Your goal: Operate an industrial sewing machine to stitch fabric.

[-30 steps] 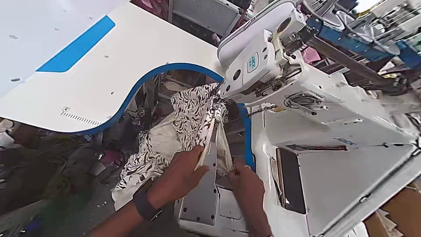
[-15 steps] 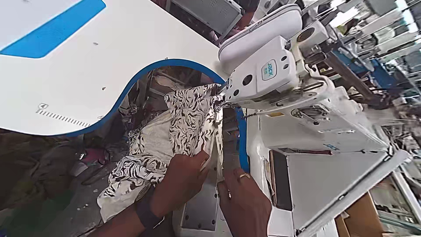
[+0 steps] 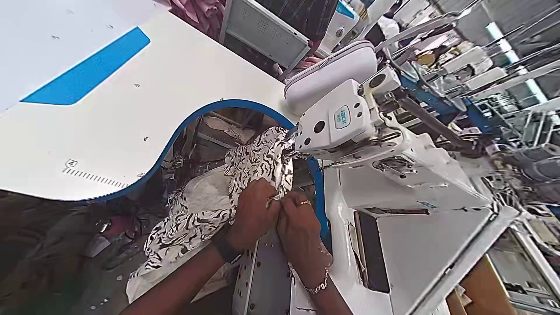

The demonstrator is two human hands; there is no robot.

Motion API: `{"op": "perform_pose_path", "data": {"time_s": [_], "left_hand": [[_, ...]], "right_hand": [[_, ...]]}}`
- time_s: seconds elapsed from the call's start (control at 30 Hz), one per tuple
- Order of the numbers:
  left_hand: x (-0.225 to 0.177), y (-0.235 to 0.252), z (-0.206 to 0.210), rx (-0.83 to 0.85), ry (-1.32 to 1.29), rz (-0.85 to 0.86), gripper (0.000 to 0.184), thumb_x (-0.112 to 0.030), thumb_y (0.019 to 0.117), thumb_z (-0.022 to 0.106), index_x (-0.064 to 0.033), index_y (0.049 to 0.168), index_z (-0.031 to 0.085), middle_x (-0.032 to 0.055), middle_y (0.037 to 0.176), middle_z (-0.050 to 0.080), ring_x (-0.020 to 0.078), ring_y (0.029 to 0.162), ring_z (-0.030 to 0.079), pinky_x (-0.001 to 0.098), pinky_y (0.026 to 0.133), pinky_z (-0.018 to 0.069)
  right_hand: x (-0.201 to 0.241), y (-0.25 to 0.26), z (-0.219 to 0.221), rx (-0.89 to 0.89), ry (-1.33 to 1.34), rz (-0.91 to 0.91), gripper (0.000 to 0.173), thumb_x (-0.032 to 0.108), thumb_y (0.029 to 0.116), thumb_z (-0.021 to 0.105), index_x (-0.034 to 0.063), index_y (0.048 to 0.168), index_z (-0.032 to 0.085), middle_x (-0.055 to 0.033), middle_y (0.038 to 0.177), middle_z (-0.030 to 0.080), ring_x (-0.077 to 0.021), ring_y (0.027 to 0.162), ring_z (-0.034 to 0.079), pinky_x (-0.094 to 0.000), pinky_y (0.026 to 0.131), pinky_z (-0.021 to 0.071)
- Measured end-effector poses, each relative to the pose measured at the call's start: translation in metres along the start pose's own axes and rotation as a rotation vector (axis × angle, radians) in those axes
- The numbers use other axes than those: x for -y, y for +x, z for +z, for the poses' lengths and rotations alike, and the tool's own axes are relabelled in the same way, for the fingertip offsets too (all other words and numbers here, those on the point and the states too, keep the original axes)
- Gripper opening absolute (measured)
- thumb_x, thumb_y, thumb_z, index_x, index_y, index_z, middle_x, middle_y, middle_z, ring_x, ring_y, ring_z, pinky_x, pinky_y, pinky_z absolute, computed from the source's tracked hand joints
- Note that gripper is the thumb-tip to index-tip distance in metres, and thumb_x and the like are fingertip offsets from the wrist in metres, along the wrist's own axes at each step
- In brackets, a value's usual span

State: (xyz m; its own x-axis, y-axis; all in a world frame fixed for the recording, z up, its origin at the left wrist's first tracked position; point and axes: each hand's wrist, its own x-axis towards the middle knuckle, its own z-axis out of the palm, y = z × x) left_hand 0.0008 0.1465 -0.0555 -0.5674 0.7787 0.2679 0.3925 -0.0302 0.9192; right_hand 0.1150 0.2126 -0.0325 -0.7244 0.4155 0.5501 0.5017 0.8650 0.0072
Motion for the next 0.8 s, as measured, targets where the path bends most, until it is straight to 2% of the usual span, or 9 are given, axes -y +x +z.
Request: {"op": "perform_pose_path", "data": {"time_s": [0.1, 0.2, 0.3, 0.37, 0.43, 0.5, 0.6, 0.7, 0.8], "left_hand": [[0.005, -0.020, -0.009, -0.149, 0.112, -0.100, 0.011, -0.005, 0.0841, 0.068, 0.0020, 0.088, 0.075, 0.0209, 0.094, 0.070, 0.0403, 0.097, 0.066, 0.0538, 0.084, 0.0523], [0.025, -0.079, -0.054, -0.049, 0.316, -0.370, 0.014, -0.003, 0.0863, 0.071, 0.0057, 0.096, 0.075, 0.0275, 0.097, 0.070, 0.0486, 0.097, 0.066, 0.0649, 0.086, 0.0488], [0.007, -0.117, -0.094, 0.209, 0.104, -0.371, 0.016, -0.019, 0.0934, 0.067, -0.0041, 0.091, 0.074, 0.0031, 0.072, 0.067, 0.0113, 0.064, 0.062, 0.0327, 0.061, 0.0514], [-0.018, -0.121, -0.089, 0.250, -0.162, -0.192, 0.022, -0.024, 0.0979, 0.062, -0.0062, 0.094, 0.074, -0.0068, 0.072, 0.067, -0.0069, 0.064, 0.060, 0.0127, 0.061, 0.0505], [-0.023, -0.104, -0.085, 0.191, -0.172, -0.049, 0.026, -0.024, 0.1015, 0.058, -0.0052, 0.093, 0.074, -0.0052, 0.073, 0.066, -0.0072, 0.065, 0.057, 0.0125, 0.062, 0.0475], [-0.016, -0.096, -0.081, 0.191, -0.156, 0.037, 0.028, -0.024, 0.1039, 0.054, -0.0052, 0.095, 0.073, -0.0041, 0.072, 0.064, -0.0057, 0.062, 0.054, 0.0135, 0.059, 0.0453], [-0.008, -0.110, -0.070, 0.263, -0.188, 0.097, 0.030, -0.024, 0.1051, 0.054, -0.0036, 0.095, 0.072, 0.0010, 0.067, 0.063, -0.0004, 0.057, 0.053, 0.0163, 0.055, 0.0440], [-0.004, -0.123, -0.046, 0.236, -0.266, 0.083, 0.028, -0.022, 0.1044, 0.055, -0.0023, 0.094, 0.071, 0.0017, 0.065, 0.061, -0.0023, 0.056, 0.052, 0.0129, 0.054, 0.0418], [-0.011, -0.121, -0.036, 0.232, -0.224, 0.168, 0.024, -0.016, 0.1037, 0.055, -0.0013, 0.097, 0.072, 0.0046, 0.068, 0.064, 0.0014, 0.061, 0.056, 0.0142, 0.059, 0.0444]], "right_hand": [[-0.019, -0.020, -0.011, 0.158, -0.064, 0.119, 0.017, 0.001, 0.0814, 0.063, -0.0013, 0.090, 0.077, -0.0205, 0.090, 0.072, -0.0355, 0.076, 0.072, -0.0461, 0.058, 0.0570], [-0.028, -0.004, -0.018, 1.012, -0.061, 0.405, 0.027, 0.007, 0.0991, 0.058, -0.0108, 0.118, 0.066, -0.0331, 0.116, 0.066, -0.0489, 0.110, 0.065, -0.0609, 0.091, 0.0507], [-0.039, 0.002, 0.026, 1.390, 0.166, 0.400, 0.041, 0.016, 0.1024, 0.058, -0.0117, 0.133, 0.057, -0.0329, 0.134, 0.059, -0.0463, 0.128, 0.055, -0.0588, 0.107, 0.0410], [-0.037, -0.003, 0.030, 1.572, 0.272, 0.275, 0.045, 0.008, 0.1018, 0.060, -0.0144, 0.139, 0.049, -0.0341, 0.139, 0.054, -0.0446, 0.131, 0.053, -0.0541, 0.112, 0.0369], [-0.043, 0.003, 0.016, 1.420, 0.492, 0.257, 0.038, -0.001, 0.0984, 0.061, -0.0153, 0.133, 0.054, -0.0280, 0.128, 0.062, -0.0314, 0.121, 0.059, -0.0405, 0.110, 0.0398], [-0.075, -0.010, 0.003, 0.890, 0.902, 0.526, 0.012, -0.003, 0.0933, 0.056, -0.0043, 0.100, 0.066, -0.0043, 0.089, 0.069, -0.0058, 0.085, 0.066, -0.0235, 0.084, 0.0548], [-0.066, -0.053, -0.082, 0.409, 1.162, 0.767, 0.025, 0.013, 0.1014, 0.048, 0.0192, 0.084, 0.066, 0.0164, 0.073, 0.069, 0.0082, 0.069, 0.064, -0.0140, 0.065, 0.0538], [-0.007, -0.093, -0.141, 0.565, 0.788, 0.369, 0.027, 0.008, 0.0966, 0.054, -0.0019, 0.072, 0.062, -0.0059, 0.058, 0.056, -0.0113, 0.054, 0.055, -0.0284, 0.052, 0.0430], [0.011, -0.071, -0.162, 0.682, 0.319, 0.179, 0.031, 0.022, 0.1002, 0.056, 0.0000, 0.084, 0.069, -0.0103, 0.056, 0.061, -0.0211, 0.047, 0.060, -0.0383, 0.043, 0.0459]]}}
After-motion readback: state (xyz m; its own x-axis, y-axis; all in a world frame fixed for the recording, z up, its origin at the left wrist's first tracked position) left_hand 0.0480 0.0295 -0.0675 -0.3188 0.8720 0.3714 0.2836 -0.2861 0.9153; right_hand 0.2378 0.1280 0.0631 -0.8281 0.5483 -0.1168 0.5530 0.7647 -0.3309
